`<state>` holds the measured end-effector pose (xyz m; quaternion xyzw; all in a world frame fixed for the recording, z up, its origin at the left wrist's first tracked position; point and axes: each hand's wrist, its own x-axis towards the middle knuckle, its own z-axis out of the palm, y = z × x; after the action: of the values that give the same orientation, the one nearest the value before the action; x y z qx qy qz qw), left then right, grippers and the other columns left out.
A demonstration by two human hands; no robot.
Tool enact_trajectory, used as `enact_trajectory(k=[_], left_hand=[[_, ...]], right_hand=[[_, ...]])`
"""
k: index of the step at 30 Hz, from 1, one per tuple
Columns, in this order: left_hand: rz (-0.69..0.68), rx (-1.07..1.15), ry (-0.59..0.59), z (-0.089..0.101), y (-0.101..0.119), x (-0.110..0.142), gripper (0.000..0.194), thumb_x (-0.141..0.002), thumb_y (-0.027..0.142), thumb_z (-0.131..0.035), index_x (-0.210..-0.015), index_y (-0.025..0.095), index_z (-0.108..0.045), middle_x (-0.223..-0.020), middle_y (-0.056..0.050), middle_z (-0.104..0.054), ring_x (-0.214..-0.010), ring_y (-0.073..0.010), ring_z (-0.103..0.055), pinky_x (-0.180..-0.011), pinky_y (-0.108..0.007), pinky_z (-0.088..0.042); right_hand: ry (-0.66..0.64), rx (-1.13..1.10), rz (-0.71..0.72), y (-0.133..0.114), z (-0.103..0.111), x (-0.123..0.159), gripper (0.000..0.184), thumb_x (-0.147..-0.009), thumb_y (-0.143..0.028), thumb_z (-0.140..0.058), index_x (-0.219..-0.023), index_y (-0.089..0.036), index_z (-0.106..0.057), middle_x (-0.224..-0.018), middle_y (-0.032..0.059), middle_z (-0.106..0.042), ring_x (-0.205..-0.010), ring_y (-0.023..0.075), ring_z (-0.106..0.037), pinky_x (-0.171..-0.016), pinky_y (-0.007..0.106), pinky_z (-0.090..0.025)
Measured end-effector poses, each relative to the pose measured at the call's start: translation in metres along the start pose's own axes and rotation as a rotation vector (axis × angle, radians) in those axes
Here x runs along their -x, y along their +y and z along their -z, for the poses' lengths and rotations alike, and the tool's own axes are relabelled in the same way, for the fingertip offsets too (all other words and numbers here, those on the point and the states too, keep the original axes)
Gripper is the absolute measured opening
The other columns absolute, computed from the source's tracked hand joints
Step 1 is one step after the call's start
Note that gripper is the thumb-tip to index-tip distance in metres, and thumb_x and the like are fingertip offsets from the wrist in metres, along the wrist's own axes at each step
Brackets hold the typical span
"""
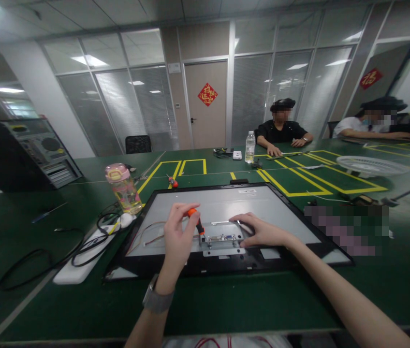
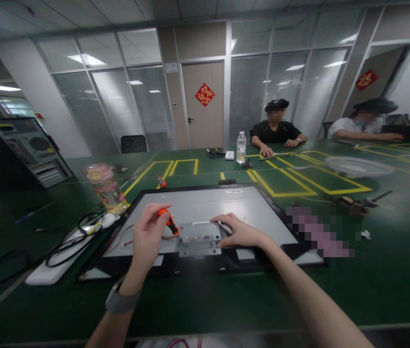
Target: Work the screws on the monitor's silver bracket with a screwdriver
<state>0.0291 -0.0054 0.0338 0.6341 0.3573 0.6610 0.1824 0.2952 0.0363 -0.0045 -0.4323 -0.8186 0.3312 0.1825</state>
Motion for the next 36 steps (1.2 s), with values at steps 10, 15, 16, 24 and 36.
enact_trajectory(k=[10,15,16,24,36], left_hand=[[0.036,0.045,0.009,-0.0001,0.0023,-0.001,0.019,-0.085,0.035,-0.064,-0.089,0.019,-0.073,-0.082,-0.002,-0.055,-0.073,-0.0146,-0.056,-0.068,-0.025,-0.048],[0.142,0.121,-0.028,0.001,0.0011,0.0002,0.027,-0.094,0.032,-0.049,-0.106,0.018,-0.068,-0.09,-0.005,-0.065,-0.085,-0.0179,-0.061,-0.079,-0.028,-0.048],[0.155,0.137,-0.027,0.0012,0.001,0.0001,0.028,-0.095,0.032,-0.046,-0.106,0.017,-0.068,-0.091,-0.006,-0.066,-0.089,-0.0188,-0.062,-0.081,-0.029,-0.048],[0.03,0.053,-0.009,0.0007,0.0021,-0.0018,0.017,-0.088,0.031,-0.059,-0.092,0.019,-0.07,-0.086,-0.003,-0.057,-0.075,-0.0144,-0.058,-0.068,-0.024,-0.049],[0.022,0.033,-0.013,-0.0006,-0.0014,-0.0016,0.019,-0.088,0.031,-0.06,-0.098,0.02,-0.072,-0.088,-0.003,-0.057,-0.079,-0.0146,-0.058,-0.073,-0.025,-0.049]], right_hand=[[-0.007,-0.011,-0.007,-0.0017,0.0004,0.001,0.075,-0.069,-0.04,-0.076,-0.136,-0.024,-0.047,-0.128,0.0088,-0.049,-0.122,0.0294,-0.044,-0.11,0.043,-0.032],[-0.005,-0.012,-0.007,-0.0019,0.0005,0.0011,0.074,-0.069,-0.041,-0.076,-0.136,-0.026,-0.047,-0.128,0.0081,-0.049,-0.122,0.0299,-0.045,-0.109,0.045,-0.033],[-0.005,-0.013,-0.008,-0.0023,0.0007,0.0011,0.074,-0.069,-0.041,-0.076,-0.135,-0.026,-0.047,-0.128,0.008,-0.049,-0.122,0.03,-0.045,-0.109,0.045,-0.033],[-0.007,-0.002,-0.019,-0.0056,0.0012,0.0015,0.073,-0.069,-0.038,-0.076,-0.135,-0.026,-0.047,-0.128,0.008,-0.049,-0.124,0.0292,-0.044,-0.111,0.045,-0.032],[-0.004,-0.01,-0.011,0.0009,0.0004,0.0004,0.075,-0.069,-0.039,-0.076,-0.136,-0.026,-0.046,-0.127,0.0077,-0.049,-0.123,0.0294,-0.045,-0.111,0.044,-0.031]])
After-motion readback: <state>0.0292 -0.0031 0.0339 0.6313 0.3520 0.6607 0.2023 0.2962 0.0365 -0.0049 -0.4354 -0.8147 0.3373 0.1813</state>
